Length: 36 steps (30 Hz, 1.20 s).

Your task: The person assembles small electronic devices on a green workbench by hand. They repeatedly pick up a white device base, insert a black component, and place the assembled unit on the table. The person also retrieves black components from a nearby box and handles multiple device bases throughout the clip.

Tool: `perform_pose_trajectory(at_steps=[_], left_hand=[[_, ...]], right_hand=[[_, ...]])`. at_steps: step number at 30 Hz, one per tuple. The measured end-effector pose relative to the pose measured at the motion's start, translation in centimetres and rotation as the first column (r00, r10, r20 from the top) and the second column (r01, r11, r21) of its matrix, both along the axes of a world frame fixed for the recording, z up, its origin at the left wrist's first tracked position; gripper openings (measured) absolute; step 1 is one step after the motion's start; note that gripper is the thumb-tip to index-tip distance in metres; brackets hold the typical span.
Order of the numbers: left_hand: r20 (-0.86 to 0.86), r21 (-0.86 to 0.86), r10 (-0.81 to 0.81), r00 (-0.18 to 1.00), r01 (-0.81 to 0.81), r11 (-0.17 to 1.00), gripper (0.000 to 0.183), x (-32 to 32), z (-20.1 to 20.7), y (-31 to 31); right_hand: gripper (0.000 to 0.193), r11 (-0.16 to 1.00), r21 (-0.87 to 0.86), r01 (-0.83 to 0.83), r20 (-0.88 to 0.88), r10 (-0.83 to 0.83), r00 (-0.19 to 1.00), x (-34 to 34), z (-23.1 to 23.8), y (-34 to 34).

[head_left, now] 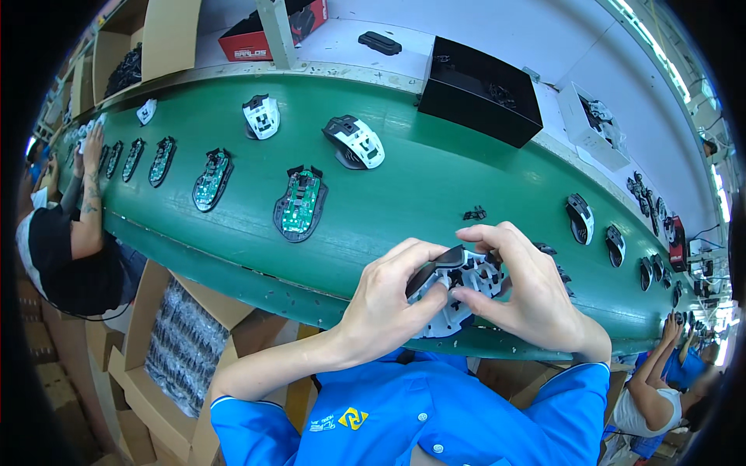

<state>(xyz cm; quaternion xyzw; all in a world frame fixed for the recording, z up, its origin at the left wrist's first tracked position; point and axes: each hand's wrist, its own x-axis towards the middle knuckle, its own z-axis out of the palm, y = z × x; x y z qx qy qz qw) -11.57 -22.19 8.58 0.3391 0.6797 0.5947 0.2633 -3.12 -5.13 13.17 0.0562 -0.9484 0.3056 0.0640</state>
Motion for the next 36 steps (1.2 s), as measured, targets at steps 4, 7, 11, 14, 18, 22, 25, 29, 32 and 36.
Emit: perform_pose_trajectory(at_steps=[4, 7, 11, 14, 18, 22, 25, 29, 32, 36], left_hand=[[0.003, 0.036, 0.048, 0.999, -0.049, 0.998, 0.025, -0.2, -0.5, 0.0], [-0.022, 0.035, 0.068, 0.997, -0.067, 0.997, 0.024, -0.5, -1.0, -0.1], [0.112, 0.117, 0.137, 0.984, -0.150, 0.982, 0.023, -1.0, -1.4, 0.1], [0.147, 0.169, 0.177, 0.973, -0.201, 0.965, 0.020, -1.3, -1.3, 0.2], [0.033, 0.144, 0.227, 0.973, -0.229, 0.963, 0.016, -1.5, -1.5, 0.1], [-0.007, 0.115, 0.243, 0.970, -0.241, 0.964, 0.013, -1.5, -1.5, 0.0], [-0.076, 0.192, 0.288, 0.955, -0.270, 0.944, 0.018, -1.6, -2.0, 0.3], [-0.016, 0.214, 0.221, 0.975, -0.213, 0.953, 0.024, -1.7, -1.7, 0.1], [0.009, 0.186, 0.126, 0.992, -0.125, 0.974, 0.034, -1.6, -0.4, -0.5], [-0.127, 0.077, 0.099, 0.987, -0.089, 0.993, 0.051, -1.6, -0.2, -1.6]], right_hand=[[0.055, 1.000, -0.004, 0.010, 0.008, -0.010, 1.000, -0.5, 0.2, -0.4], [0.063, 0.999, 0.033, 0.011, 0.028, -0.012, 1.000, -0.6, -0.2, -0.4], [0.092, 0.992, -0.106, 0.073, -0.047, -0.078, 0.996, -0.2, -1.0, -1.4], [0.096, 0.929, -0.309, 0.205, 0.023, -0.209, 0.978, 0.3, -3.1, -3.0], [0.093, 0.914, -0.356, 0.191, -0.156, -0.260, 0.953, 0.0, -5.5, -4.0], [0.088, 0.941, -0.251, 0.226, -0.303, -0.298, 0.905, -0.6, -6.5, -4.8], [0.083, 0.938, -0.251, 0.240, -0.344, -0.318, 0.883, -1.0, -6.7, -4.9], [0.076, 0.907, -0.342, 0.244, -0.249, -0.338, 0.908, -1.0, -6.3, -4.7], [0.070, 0.860, -0.449, 0.243, -0.180, -0.354, 0.918, -0.8, -5.7, -4.3], [0.062, 0.669, -0.717, 0.197, -0.073, -0.353, 0.933, -0.9, -5.4, -4.0]])
